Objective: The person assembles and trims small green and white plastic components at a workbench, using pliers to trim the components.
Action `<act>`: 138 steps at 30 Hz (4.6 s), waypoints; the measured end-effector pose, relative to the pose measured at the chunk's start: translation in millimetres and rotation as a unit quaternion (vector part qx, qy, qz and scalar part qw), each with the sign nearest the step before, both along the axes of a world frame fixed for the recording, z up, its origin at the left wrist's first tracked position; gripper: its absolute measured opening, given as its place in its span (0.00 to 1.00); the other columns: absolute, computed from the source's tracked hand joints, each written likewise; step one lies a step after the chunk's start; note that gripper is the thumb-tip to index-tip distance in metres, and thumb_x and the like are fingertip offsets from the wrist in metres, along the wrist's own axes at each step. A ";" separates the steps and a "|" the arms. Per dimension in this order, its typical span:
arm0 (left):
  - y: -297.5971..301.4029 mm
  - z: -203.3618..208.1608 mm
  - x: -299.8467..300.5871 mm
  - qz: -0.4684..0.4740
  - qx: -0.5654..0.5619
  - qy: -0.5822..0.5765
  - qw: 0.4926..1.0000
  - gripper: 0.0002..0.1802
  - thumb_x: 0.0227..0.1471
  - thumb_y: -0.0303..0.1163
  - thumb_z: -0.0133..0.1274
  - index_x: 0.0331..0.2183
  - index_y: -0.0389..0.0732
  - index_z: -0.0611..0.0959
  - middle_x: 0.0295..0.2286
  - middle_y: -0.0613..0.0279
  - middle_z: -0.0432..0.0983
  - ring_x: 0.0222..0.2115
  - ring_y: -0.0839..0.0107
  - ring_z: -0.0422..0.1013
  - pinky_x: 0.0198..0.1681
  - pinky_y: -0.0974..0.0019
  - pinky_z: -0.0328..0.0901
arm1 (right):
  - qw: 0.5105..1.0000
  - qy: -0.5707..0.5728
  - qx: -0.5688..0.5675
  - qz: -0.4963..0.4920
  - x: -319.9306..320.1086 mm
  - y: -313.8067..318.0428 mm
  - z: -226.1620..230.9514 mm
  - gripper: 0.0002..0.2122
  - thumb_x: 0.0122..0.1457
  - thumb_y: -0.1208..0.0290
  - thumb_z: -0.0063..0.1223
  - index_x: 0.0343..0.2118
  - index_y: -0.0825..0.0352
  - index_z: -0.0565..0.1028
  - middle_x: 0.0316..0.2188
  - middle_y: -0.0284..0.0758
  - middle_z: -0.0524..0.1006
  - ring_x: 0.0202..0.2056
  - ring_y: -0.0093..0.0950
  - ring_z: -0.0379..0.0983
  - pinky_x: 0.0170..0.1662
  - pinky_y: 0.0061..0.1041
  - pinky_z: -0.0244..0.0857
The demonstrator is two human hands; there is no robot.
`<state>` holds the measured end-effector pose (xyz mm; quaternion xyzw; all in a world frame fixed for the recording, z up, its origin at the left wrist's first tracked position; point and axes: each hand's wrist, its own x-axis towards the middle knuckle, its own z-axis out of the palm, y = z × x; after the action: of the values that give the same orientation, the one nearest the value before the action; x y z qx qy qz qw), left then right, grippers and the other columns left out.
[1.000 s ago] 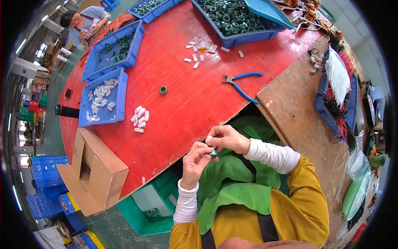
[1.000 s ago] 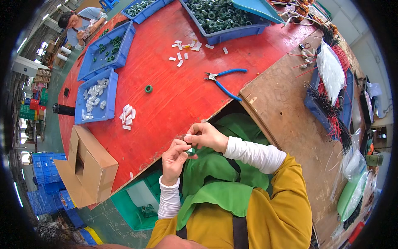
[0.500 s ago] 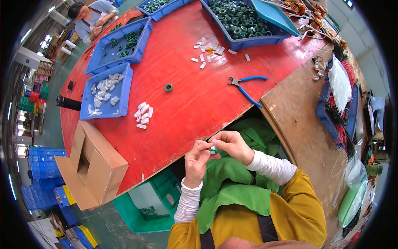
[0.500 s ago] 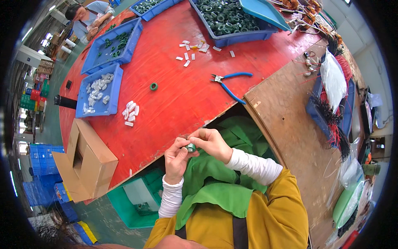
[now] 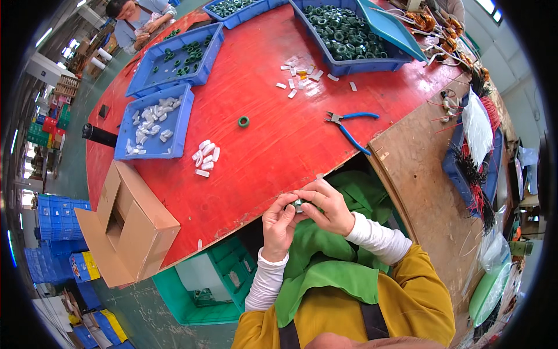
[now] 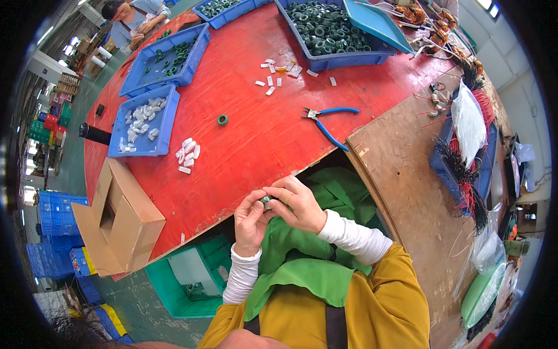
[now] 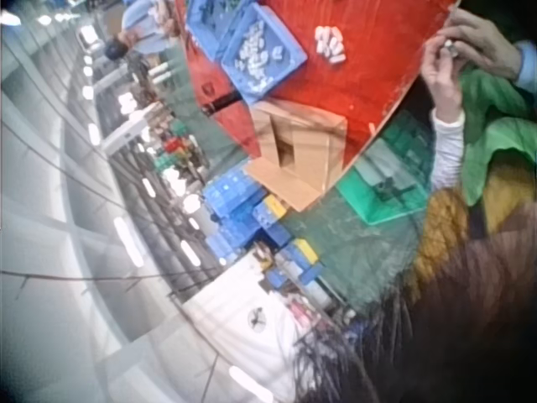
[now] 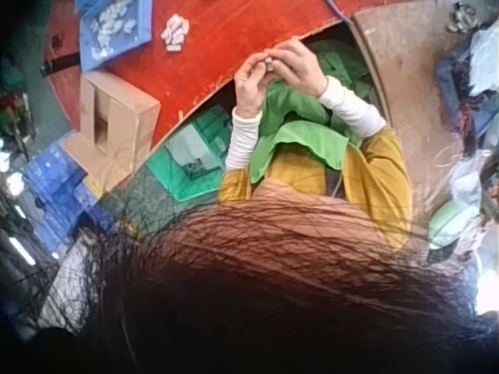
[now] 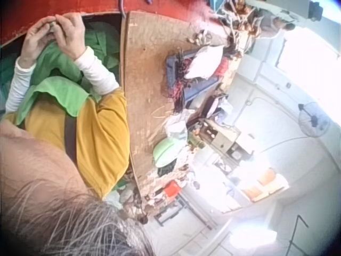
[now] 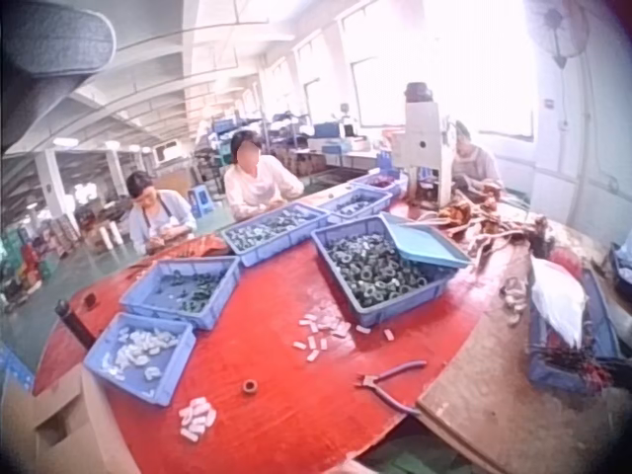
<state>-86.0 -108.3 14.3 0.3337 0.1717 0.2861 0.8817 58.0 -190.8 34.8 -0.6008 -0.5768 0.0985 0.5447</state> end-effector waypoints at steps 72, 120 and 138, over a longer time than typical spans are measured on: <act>-13.6 4.3 13.0 0.035 0.022 -0.008 0.999 0.10 0.58 0.25 0.49 0.42 0.32 0.74 0.36 0.57 0.75 0.37 0.66 0.75 0.43 0.58 0.73 | 0.977 0.185 -0.096 0.037 32.8 10.5 39.7 0.03 0.57 0.82 0.52 0.32 0.73 0.69 0.23 0.36 0.76 0.25 0.23 0.78 0.28 0.20 0.71; 9.8 15.0 2.8 -0.023 0.298 0.105 0.948 0.12 0.56 0.23 0.51 0.42 0.32 0.79 0.40 0.58 0.66 0.39 0.70 0.70 0.39 0.64 0.76 | 0.973 0.179 -0.148 0.017 22.3 16.1 14.6 0.05 0.52 0.77 0.58 0.30 0.69 0.74 0.20 0.32 0.75 0.22 0.16 0.72 0.24 0.18 0.66; 8.9 -0.4 4.1 0.005 0.097 0.054 0.994 0.10 0.57 0.24 0.50 0.41 0.35 0.80 0.39 0.58 0.73 0.38 0.66 0.75 0.40 0.60 0.76 | 0.986 0.095 -0.075 0.119 17.9 1.0 -4.2 0.11 0.60 0.70 0.53 0.41 0.73 0.73 0.33 0.40 0.72 0.32 0.28 0.73 0.33 0.26 0.68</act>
<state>-81.9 -99.4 14.0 0.4321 0.1922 0.2878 0.8328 75.9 -189.9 30.6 -0.5551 -0.5806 0.2620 0.5350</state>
